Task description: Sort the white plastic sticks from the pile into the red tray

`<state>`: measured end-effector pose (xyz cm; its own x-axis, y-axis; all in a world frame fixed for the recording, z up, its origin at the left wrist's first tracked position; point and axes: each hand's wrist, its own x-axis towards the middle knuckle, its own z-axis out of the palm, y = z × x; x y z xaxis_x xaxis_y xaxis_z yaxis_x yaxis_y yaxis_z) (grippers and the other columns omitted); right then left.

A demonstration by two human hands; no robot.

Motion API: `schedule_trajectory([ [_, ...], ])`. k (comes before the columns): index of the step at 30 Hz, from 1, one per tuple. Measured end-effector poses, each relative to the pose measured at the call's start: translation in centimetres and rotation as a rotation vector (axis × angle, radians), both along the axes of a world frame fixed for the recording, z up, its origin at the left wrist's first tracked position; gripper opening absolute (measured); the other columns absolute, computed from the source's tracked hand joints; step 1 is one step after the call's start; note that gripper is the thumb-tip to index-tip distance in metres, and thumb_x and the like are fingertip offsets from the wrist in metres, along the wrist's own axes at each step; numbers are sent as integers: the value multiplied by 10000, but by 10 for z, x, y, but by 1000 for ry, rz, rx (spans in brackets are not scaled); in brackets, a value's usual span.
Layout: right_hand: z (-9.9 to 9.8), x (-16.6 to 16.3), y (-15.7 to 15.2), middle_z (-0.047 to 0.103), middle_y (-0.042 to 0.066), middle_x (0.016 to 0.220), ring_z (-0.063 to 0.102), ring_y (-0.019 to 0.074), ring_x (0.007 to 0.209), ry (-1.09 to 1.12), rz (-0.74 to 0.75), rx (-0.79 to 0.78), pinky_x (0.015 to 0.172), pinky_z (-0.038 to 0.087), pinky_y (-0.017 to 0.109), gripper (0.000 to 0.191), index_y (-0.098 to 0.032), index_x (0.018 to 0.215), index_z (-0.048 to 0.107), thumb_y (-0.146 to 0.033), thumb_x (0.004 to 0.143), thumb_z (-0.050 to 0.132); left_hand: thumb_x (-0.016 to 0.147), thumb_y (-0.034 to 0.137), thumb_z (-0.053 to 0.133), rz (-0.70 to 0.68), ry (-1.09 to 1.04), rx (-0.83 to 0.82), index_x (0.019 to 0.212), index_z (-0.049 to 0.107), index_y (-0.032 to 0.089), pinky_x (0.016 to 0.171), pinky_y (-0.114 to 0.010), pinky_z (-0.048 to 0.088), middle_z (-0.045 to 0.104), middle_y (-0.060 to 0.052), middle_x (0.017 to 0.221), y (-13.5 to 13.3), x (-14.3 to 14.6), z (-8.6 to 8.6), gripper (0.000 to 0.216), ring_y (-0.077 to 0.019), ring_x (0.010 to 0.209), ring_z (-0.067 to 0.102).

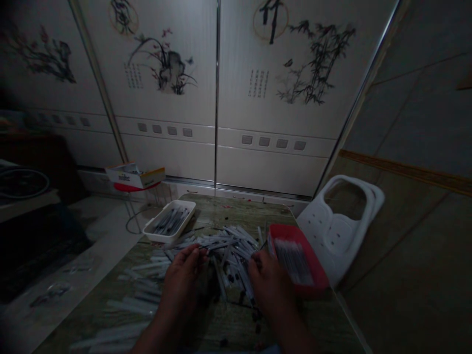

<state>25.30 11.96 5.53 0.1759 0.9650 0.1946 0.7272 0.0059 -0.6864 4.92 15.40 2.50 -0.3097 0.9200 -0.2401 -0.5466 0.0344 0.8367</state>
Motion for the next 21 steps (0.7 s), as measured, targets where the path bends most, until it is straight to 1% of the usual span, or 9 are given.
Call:
schedule_trajectory([
  [2, -3, -11, 3, 730, 26, 862, 668, 196, 808, -58, 51, -59, 677, 416, 266, 197, -228, 886, 669, -320, 921, 498, 762, 334, 774, 24, -17, -8, 1113, 649, 191, 691, -276, 523, 750, -62, 937, 0, -1, 2, 400, -164, 772, 687],
  [5, -4, -28, 5, 732, 19, 828, 671, 187, 792, -215, 107, -166, 638, 362, 265, 161, -229, 860, 673, -275, 904, 525, 777, 328, 753, 55, 14, -13, 1128, 641, 201, 659, -262, 513, 748, -58, 947, 0, -5, 5, 389, -169, 785, 695],
  [9, -6, -51, -1, 770, 38, 834, 708, 223, 794, -437, 173, -281, 603, 294, 293, 138, -241, 810, 689, -293, 876, 580, 774, 323, 746, 74, 32, -21, 1124, 644, 192, 638, -248, 498, 749, -67, 973, 0, -10, 8, 388, -163, 780, 691],
  [11, -9, -61, -5, 789, 63, 858, 728, 246, 805, -506, 191, -315, 599, 284, 304, 141, -242, 836, 711, -312, 873, 593, 764, 331, 753, 75, 17, -22, 1127, 645, 182, 633, -253, 495, 749, -77, 976, 0, -11, 9, 407, -168, 777, 688],
  [14, -14, -70, -10, 803, 95, 901, 747, 264, 834, -540, 188, -329, 606, 295, 310, 160, -234, 875, 737, -306, 872, 594, 737, 354, 774, 76, 17, -28, 1119, 655, 172, 633, -264, 494, 749, -88, 974, 0, -11, 10, 440, -175, 773, 682],
  [16, -17, -71, -12, 804, 95, 894, 751, 263, 833, -533, 189, -323, 600, 288, 310, 169, -233, 866, 743, -283, 873, 582, 723, 369, 784, 66, 21, -29, 1102, 664, 171, 634, -266, 493, 746, -81, 953, 0, -10, 10, 444, -168, 748, 672],
  [21, -18, -66, -15, 793, 83, 853, 734, 238, 791, -499, 178, -315, 578, 234, 308, 158, -227, 825, 733, -246, 867, 582, 707, 389, 801, 24, -17, -22, 1072, 658, 178, 600, -246, 467, 734, -50, 892, -2, -8, 10, 446, -139, 670, 639],
])
